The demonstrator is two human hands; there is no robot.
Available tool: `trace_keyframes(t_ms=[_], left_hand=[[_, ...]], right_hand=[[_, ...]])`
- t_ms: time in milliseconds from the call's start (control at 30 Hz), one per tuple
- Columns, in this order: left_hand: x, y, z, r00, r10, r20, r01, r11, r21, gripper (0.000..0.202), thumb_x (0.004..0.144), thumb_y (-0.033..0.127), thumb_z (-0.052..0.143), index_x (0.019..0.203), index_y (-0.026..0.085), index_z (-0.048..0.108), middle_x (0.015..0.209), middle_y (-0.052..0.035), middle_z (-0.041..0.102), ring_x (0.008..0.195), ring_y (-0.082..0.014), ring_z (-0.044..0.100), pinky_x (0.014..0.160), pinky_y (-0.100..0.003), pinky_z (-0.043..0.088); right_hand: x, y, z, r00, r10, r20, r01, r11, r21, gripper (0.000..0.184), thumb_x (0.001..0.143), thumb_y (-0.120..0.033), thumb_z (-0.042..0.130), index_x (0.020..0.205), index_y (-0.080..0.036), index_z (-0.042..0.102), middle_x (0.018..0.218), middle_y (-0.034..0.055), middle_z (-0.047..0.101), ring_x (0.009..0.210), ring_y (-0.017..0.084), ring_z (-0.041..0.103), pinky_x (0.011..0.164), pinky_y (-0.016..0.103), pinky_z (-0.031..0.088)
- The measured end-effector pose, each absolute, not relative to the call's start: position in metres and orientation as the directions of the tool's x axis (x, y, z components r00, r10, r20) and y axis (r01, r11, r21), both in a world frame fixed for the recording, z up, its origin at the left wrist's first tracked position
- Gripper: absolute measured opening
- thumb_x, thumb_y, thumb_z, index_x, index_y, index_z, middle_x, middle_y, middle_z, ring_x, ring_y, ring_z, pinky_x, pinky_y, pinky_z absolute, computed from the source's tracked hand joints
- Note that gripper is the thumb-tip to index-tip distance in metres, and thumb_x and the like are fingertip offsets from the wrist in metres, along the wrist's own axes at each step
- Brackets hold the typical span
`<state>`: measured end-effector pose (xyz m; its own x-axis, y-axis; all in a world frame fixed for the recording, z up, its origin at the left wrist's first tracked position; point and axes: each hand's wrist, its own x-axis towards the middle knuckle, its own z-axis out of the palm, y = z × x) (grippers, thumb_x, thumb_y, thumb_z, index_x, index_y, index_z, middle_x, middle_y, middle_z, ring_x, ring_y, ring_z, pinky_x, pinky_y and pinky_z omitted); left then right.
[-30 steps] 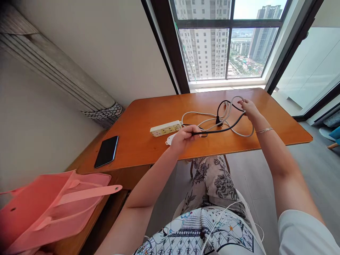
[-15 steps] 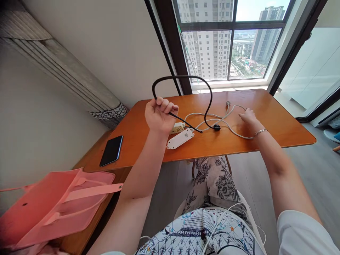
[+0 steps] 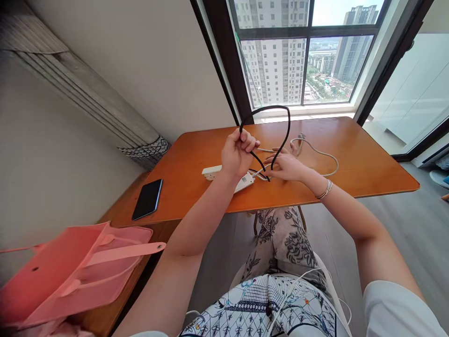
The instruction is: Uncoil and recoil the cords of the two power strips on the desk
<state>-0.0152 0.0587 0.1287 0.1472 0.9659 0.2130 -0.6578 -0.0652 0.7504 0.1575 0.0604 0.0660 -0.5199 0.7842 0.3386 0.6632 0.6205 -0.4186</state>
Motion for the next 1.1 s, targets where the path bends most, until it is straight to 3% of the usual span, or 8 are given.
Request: trace_keyframes(t_ms=[100,200,367,600,667,767,900,1100], left_hand=[[-0.016,0.061,0.123,0.136,0.962,0.238,-0.640,-0.098,0.762,0.044,0.102,0.026,0.049,0.059,0.017,0.051,0.058,0.0039,0.037,0.051,-0.0072,0.040,0.069,-0.022,0.048],[-0.017,0.064,0.119,0.131,0.959,0.252,-0.627,-0.116,0.770,0.038,0.100,0.025,0.055,0.063,0.016,0.056,0.063,0.0023,0.045,0.058,-0.0078,0.048,0.069,-0.022,0.047],[-0.008,0.069,0.116,0.121,0.956,0.269,-0.574,-0.154,0.804,0.031,0.095,0.032,0.063,0.069,0.017,0.059,0.068,0.0018,0.052,0.064,-0.0083,0.054,0.073,-0.023,0.048],[-0.029,0.075,0.084,0.284,0.800,0.528,-0.074,-0.531,0.844,0.033,0.094,0.048,0.057,0.115,0.023,0.061,0.116,-0.0071,0.066,0.107,-0.0187,0.065,0.097,-0.034,0.049],[-0.050,0.074,0.066,0.352,0.804,0.480,0.306,-0.583,0.753,0.042,0.094,0.046,0.054,0.128,0.021,0.055,0.132,-0.0120,0.059,0.118,-0.0225,0.060,0.105,-0.039,0.045],[-0.078,0.072,0.041,0.417,0.889,0.189,0.803,-0.458,0.382,0.064,0.081,0.039,0.069,0.135,0.012,0.050,0.136,-0.0207,0.053,0.128,-0.0334,0.053,0.109,-0.046,0.041],[-0.092,0.071,0.026,0.464,0.885,0.037,0.885,-0.465,0.031,0.058,0.080,0.031,0.068,0.133,0.012,0.053,0.132,-0.0194,0.057,0.126,-0.0343,0.053,0.106,-0.044,0.043],[-0.084,0.078,0.023,0.556,0.829,0.061,0.830,-0.557,0.009,0.042,0.081,0.020,0.062,0.123,0.016,0.060,0.124,-0.0146,0.064,0.117,-0.0296,0.058,0.101,-0.041,0.047]], right_hand=[[0.155,0.059,0.061,-0.465,0.816,0.343,0.562,0.572,-0.598,0.037,0.094,-0.049,0.053,0.092,-0.020,0.077,0.102,0.0100,0.077,0.130,0.033,0.056,0.105,0.049,0.042],[0.159,0.056,0.064,-0.314,0.883,0.350,0.430,0.461,-0.776,0.046,0.097,-0.053,0.045,0.096,-0.017,0.074,0.080,0.0077,0.072,0.092,0.023,0.068,0.085,0.037,0.051],[0.151,0.042,0.077,-0.375,0.863,0.339,0.262,0.450,-0.854,0.051,0.082,-0.056,0.071,0.113,-0.016,0.066,0.062,-0.0061,0.050,0.055,0.010,0.048,0.059,0.026,0.041],[0.137,0.050,0.078,-0.162,0.928,0.335,0.190,0.363,-0.912,0.049,0.083,-0.067,0.062,0.072,-0.019,0.061,0.055,-0.0052,0.044,0.052,0.009,0.040,0.049,0.024,0.032],[0.142,0.056,0.079,-0.093,0.946,0.312,0.064,0.318,-0.946,0.052,0.079,-0.071,0.066,0.072,-0.020,0.059,0.051,-0.0072,0.037,0.048,0.008,0.035,0.046,0.023,0.030],[0.150,0.059,0.081,-0.049,0.959,0.280,-0.063,0.276,-0.959,0.052,0.076,-0.071,0.070,0.071,-0.021,0.058,0.049,-0.0091,0.031,0.045,0.007,0.029,0.044,0.022,0.027],[0.148,0.057,0.085,0.035,0.956,0.293,-0.116,0.295,-0.948,0.052,0.077,-0.072,0.068,0.070,-0.022,0.055,0.048,-0.0100,0.026,0.044,0.007,0.025,0.044,0.022,0.030],[0.143,0.053,0.093,0.167,0.915,0.368,-0.199,0.397,-0.896,0.055,0.076,-0.076,0.067,0.071,-0.023,0.053,0.050,-0.0101,0.023,0.044,0.007,0.024,0.043,0.022,0.029]])
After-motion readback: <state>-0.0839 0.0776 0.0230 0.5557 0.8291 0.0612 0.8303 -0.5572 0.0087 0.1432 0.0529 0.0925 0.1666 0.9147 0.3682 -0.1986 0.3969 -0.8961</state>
